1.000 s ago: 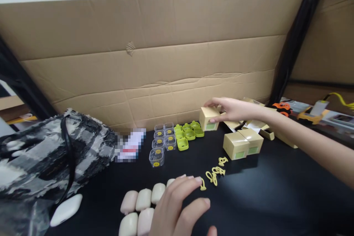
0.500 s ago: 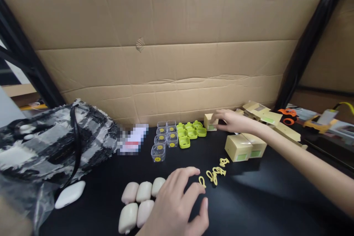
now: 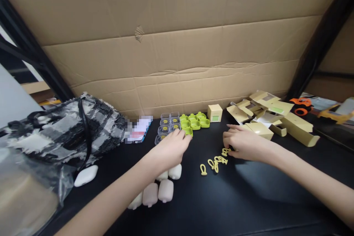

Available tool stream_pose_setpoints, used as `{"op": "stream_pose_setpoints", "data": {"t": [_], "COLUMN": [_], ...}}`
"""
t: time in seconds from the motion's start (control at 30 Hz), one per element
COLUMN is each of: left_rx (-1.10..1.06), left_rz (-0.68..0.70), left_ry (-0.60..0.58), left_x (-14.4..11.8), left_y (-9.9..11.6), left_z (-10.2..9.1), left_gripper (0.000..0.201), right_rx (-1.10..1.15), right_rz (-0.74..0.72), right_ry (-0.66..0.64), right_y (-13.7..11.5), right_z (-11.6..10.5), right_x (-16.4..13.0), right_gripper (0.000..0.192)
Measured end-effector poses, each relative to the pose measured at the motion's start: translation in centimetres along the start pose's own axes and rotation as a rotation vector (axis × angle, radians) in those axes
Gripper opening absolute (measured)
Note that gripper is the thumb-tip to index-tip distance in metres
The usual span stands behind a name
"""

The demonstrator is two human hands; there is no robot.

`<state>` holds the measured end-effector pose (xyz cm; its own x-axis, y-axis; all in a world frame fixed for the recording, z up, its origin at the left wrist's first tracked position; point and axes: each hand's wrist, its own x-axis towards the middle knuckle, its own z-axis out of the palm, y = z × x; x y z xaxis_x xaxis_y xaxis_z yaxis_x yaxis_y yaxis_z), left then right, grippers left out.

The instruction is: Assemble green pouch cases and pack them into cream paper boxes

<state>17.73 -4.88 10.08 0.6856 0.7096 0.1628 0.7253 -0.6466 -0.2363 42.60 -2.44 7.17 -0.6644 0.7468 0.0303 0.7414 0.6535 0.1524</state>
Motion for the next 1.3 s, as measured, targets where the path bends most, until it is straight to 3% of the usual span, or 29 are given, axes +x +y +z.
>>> {"op": "stream_pose_setpoints", "data": {"t": [0.1,0.33,0.5,0.6,0.8,0.9,1.0,1.13,1.3], "left_rx": [0.032,0.040,-0.065,-0.178,-0.481,-0.650,-0.934,-1.305,-1.668], "left_rz": [-0.069,-0.119,-0.066,-0.002,-0.008,-0.089,-0.242,-0.355,-0.422], "left_ry": [-0.019,-0.042,-0.042,-0.066,-0.025,0.096,0.234,0.261,0.257], "left_x": [2.4,5.0,4.5,3.3,-0.1,-1.8,-3.1,-3.9,-4.0], "left_y": [-0.8,-0.6,-0.6,-0.5,0.6,1.7,2.8,3.8,4.8], "left_z": [1.4,3.9,3.4,1.7,-1.1,-0.5,0.7,1.5,1.9], "left_gripper": [0.022,0.033,0.031,0.011,0.010,0.014,0.017,0.033,0.048], "right_rx": [0.004,0.051,0.177,0.273,0.496,0.626,0.904,1.208,1.255], "right_rz": [-0.019,-0.036,-0.095,-0.113,-0.082,-0.074,-0.049,0.008,-0.027], "right_ry": [0.019,0.183,0.287,0.352,0.470,0.514,0.530,0.475,0.408], "right_y": [0.1,0.0,-0.5,-1.0,-2.3,-3.2,-4.2,-5.3,-5.8], "right_z": [0.1,-0.7,-1.1,-1.1,-1.1,-1.1,-1.0,-0.7,-0.6], "right_x": [-0.2,-0.6,-0.5,-0.6,-0.9,-0.9,-0.9,-0.9,-1.1], "right_gripper": [0.014,0.013,0.011,0.007,0.004,0.007,0.010,0.013,0.013]}}
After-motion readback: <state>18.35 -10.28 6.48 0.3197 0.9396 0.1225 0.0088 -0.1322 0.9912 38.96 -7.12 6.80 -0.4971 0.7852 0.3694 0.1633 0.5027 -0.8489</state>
